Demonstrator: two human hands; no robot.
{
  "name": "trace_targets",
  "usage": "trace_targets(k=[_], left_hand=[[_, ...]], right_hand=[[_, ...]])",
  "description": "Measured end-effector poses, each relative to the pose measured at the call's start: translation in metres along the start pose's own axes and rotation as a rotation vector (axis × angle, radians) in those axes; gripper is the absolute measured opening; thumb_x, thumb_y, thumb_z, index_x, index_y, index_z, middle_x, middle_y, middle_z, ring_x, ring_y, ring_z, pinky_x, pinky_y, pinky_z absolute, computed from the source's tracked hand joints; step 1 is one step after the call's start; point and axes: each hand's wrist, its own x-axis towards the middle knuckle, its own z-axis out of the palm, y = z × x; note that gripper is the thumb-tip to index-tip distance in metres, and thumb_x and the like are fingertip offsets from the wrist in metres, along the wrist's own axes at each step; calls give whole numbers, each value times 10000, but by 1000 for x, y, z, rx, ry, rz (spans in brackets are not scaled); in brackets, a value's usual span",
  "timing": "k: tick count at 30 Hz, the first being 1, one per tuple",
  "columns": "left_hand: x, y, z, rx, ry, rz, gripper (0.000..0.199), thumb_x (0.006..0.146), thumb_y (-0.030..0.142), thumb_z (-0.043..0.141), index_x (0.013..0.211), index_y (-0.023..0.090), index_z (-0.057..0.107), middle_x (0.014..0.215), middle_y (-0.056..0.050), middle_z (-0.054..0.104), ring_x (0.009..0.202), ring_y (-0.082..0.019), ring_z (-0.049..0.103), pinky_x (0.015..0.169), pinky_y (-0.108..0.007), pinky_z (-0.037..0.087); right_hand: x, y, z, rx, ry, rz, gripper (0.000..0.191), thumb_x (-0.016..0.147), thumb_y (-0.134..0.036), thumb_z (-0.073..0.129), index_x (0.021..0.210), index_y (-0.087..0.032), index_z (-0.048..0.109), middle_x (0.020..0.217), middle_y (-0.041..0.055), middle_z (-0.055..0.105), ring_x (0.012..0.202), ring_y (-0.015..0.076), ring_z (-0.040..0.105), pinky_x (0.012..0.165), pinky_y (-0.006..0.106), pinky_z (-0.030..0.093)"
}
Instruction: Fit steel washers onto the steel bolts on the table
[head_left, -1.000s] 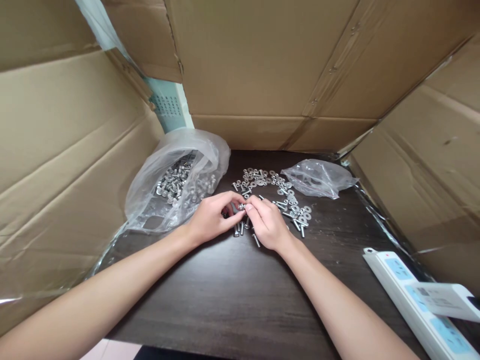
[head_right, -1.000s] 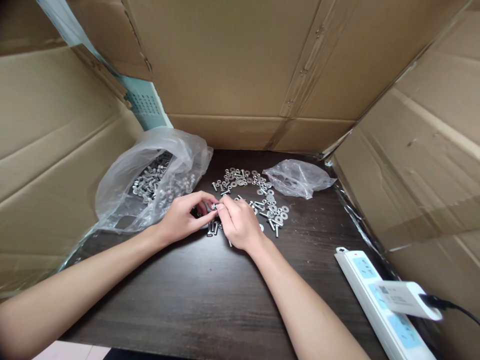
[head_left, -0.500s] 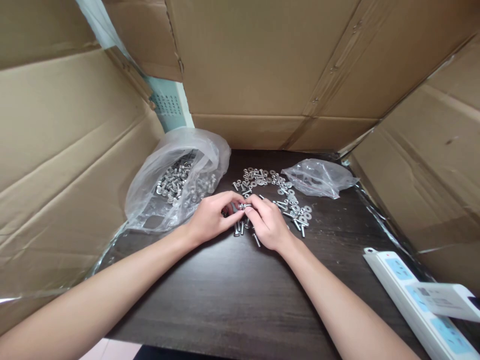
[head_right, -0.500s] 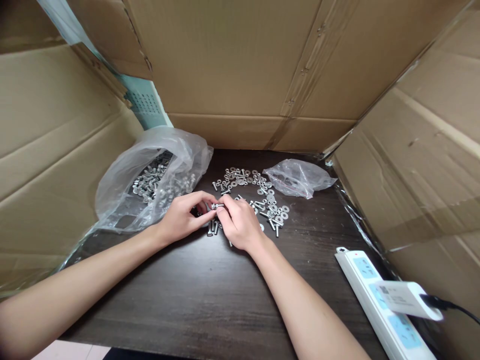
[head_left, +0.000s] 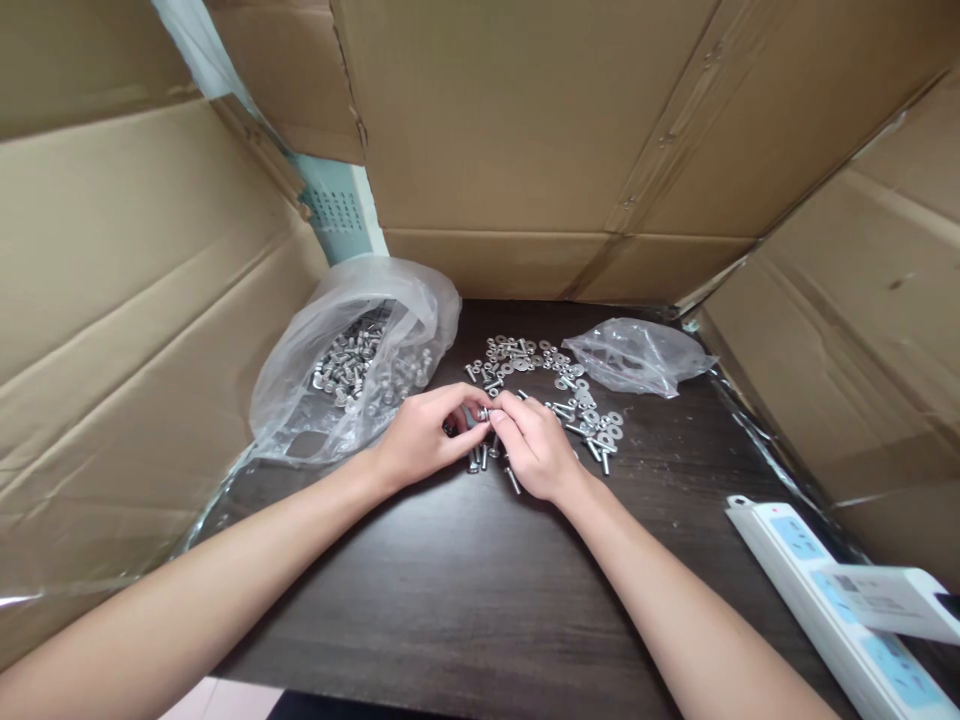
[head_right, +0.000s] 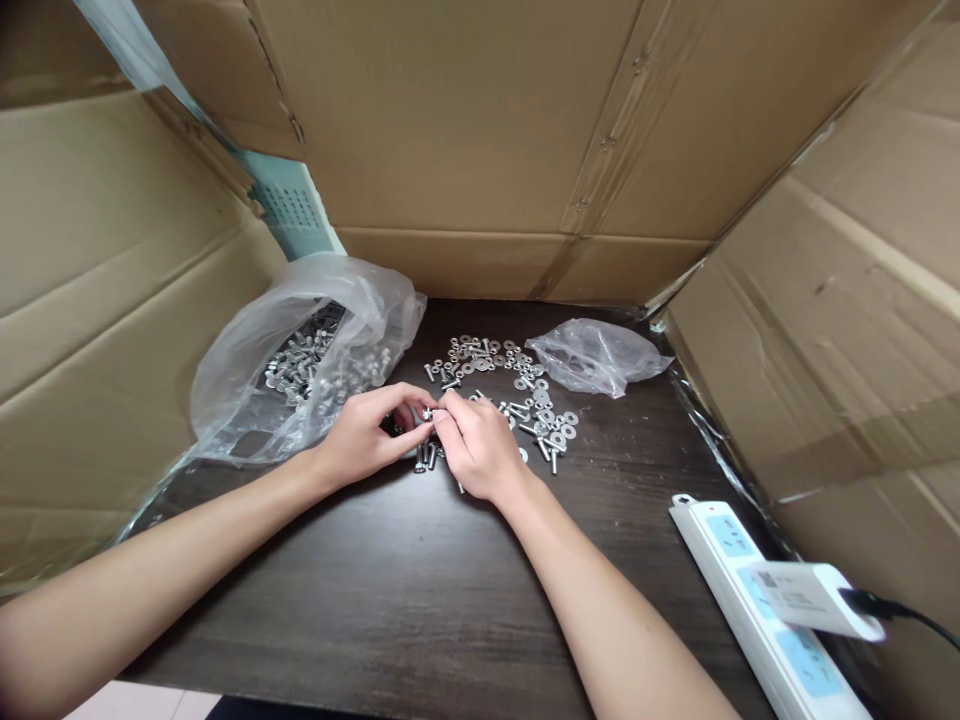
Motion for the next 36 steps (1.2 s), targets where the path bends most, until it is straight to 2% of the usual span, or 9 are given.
trace_targets(k=[15, 36], left_hand=[[0, 0, -1, 1, -29, -44, 154, 930, 189, 693, 1080, 166, 669, 908, -3, 724, 661, -82, 639, 661, -194, 533], [0, 0, 0, 7, -14, -48, 149, 928, 211, 695, 1070, 172, 669, 873, 1, 723, 659, -86, 647, 656, -199, 535]], right_hand=[[-1, 0, -1, -9, -21, 27, 222, 1027, -280, 402, 854, -205, 520, 758, 20, 606, 687, 183, 503, 716, 329, 343], [0, 0, 1, -37, 2, 20, 312, 1069, -318, 344, 791, -219, 446, 675, 5, 542, 627, 172, 462, 685, 324, 326]])
